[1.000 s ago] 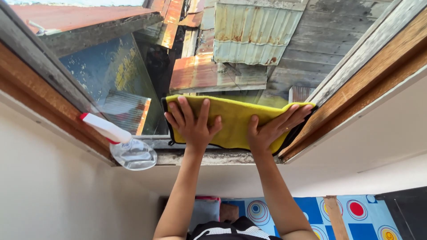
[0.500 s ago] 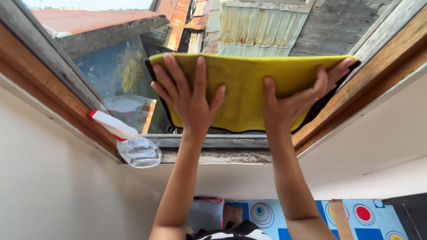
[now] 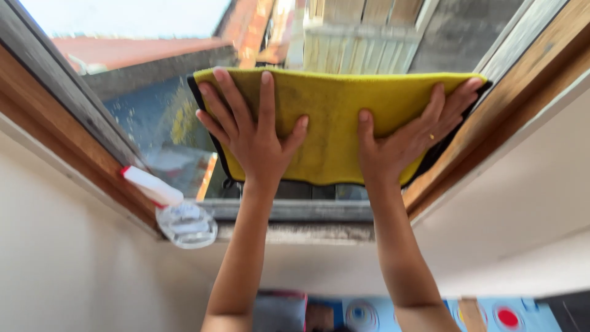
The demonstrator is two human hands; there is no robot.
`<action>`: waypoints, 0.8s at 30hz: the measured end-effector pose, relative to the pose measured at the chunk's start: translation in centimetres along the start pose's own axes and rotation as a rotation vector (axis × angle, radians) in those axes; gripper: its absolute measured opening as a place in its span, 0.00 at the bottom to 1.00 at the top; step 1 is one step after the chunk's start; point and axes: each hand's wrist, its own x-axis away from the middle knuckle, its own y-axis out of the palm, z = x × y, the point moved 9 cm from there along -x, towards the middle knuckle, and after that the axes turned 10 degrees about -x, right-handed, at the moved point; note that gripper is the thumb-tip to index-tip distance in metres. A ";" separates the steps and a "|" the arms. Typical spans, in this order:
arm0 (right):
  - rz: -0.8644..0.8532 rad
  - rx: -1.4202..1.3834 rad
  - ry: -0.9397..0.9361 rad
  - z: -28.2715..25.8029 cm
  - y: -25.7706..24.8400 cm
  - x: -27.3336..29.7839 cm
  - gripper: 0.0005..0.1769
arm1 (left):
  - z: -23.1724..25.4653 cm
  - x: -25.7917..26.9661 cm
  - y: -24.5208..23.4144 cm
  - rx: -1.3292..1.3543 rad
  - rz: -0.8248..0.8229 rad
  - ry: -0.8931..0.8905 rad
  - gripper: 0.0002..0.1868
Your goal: The person wipes a window pane using a yellow microfiber cloth. They move the cloth back and forth across the glass surface in a repetitive motion to clean it.
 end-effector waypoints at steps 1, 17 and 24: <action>0.020 -0.011 -0.016 -0.4 0.1 -0.2 0.48 | 0.1 -0.3 -0.1 0.001 0.027 0.000 0.41; -0.096 0.146 0.116 2.6 0.1 2.1 0.54 | 0.3 2.0 0.5 -0.056 0.038 -0.045 0.43; -0.107 0.190 0.122 1.7 -0.1 -0.8 0.54 | 0.7 -0.6 1.3 -0.129 0.010 -0.112 0.46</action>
